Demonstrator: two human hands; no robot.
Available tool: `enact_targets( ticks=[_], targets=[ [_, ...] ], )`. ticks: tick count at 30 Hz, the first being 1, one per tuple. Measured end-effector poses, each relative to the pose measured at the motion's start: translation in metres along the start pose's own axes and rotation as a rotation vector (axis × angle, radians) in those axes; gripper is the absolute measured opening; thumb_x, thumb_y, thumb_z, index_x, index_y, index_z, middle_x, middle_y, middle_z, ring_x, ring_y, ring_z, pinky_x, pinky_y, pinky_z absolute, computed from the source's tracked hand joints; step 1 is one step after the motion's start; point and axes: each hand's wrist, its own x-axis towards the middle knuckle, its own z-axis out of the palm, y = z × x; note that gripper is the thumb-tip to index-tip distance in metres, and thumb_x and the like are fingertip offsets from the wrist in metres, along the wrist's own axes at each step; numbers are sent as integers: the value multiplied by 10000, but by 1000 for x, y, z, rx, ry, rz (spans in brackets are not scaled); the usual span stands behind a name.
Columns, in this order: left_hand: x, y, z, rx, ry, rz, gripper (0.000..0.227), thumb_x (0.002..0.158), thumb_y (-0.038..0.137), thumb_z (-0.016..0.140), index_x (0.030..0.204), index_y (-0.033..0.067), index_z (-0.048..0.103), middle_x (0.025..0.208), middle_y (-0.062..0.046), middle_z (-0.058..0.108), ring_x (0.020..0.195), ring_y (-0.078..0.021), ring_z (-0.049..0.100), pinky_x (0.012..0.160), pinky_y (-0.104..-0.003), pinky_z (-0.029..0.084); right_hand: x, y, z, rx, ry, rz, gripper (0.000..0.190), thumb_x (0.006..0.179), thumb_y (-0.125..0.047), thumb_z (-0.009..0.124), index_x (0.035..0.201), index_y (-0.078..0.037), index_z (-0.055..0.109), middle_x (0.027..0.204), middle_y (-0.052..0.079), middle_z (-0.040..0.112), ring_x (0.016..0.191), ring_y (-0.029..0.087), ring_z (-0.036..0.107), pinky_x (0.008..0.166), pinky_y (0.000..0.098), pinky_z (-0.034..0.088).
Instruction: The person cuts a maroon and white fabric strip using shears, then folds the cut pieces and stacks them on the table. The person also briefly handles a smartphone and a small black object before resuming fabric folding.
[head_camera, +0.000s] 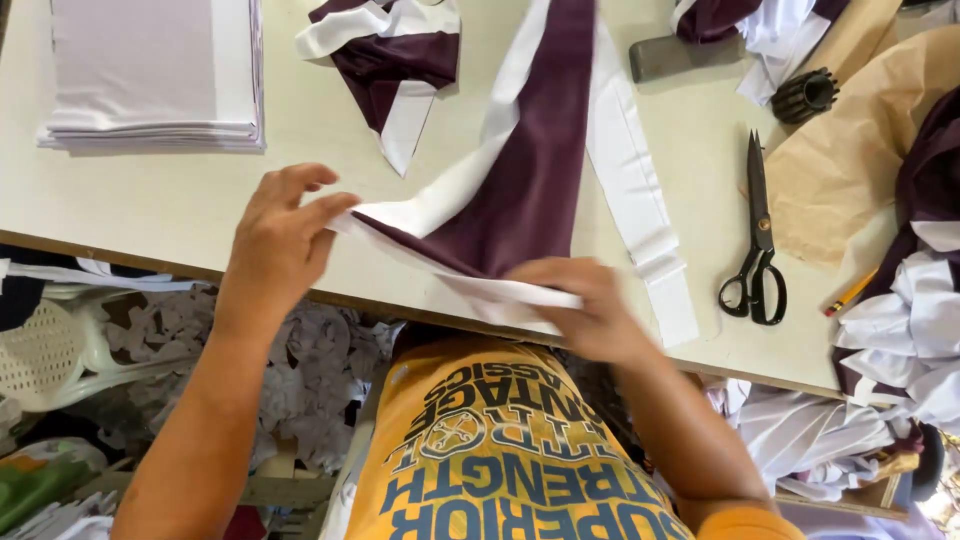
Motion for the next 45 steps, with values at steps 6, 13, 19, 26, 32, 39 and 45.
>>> enact_targets(
  ticks=[6, 13, 19, 26, 32, 39, 45],
  targets=[
    [-93, -133, 42, 311, -130, -363, 317, 925, 0, 716, 1187, 149, 813, 1203, -84, 656, 1045, -321, 679, 836, -450, 604, 36, 57, 72, -64, -199, 231, 284, 975, -29, 728, 1255, -55, 767, 1037, 213, 792, 871, 347, 755, 780, 465, 594],
    [-127, -129, 47, 254, -30, -584, 556, 892, -72, 593, 1442, -128, 641, 1305, -362, 626, 1125, -572, 613, 883, -659, 514, -8, 158, 66, -1125, -166, 192, 609, 798, -251, 910, 1344, -70, 712, 1505, 276, 556, 1296, 523, 579, 904, 632, 569],
    [-161, -118, 81, 359, 31, -579, 430, 1027, 75, 625, 1451, 10, 617, 1521, -227, 527, 1427, -505, 435, 1108, -685, 345, 18, 192, 24, -1007, -18, 147, 396, 922, -173, 834, 1293, -80, 733, 1244, 221, 659, 1177, 461, 649, 984, 532, 547],
    [-99, -140, 57, 125, -65, -422, 533, 864, -23, 607, 1391, -9, 690, 1419, -250, 602, 1362, -513, 503, 1028, -675, 382, 15, 218, -41, -1368, -4, 362, 258, 985, -319, 797, 1193, -193, 711, 1264, -3, 592, 1314, 277, 526, 968, 440, 464],
    [23, -175, 168, -219, -235, -128, 542, 1006, 301, 623, 1526, 152, 611, 1525, -208, 564, 1403, -516, 489, 1131, -687, 369, -32, 191, -58, -1324, 215, 593, 194, 967, -281, 831, 971, -202, 653, 1129, -56, 624, 1210, 210, 577, 905, 386, 460],
    [137, -179, 210, 69, -217, -204, 550, 1073, 156, 713, 1568, 18, 517, 1673, -240, 344, 1533, -490, 218, 1195, -727, 214, -34, 165, -83, -1117, 240, 476, 368, 1149, -214, 564, 1388, 46, 669, 1361, 238, 649, 1276, 410, 577, 1046, 546, 483],
    [10, -119, 114, -240, 46, -335, 280, 978, -28, 723, 1254, 18, 735, 1255, -155, 689, 1190, -356, 626, 1087, -508, 415, -55, 178, -170, -1396, 523, 565, 329, 1108, -79, 654, 1395, 76, 694, 1424, 290, 621, 1314, 450, 498, 1040, 603, 461]
  ],
)
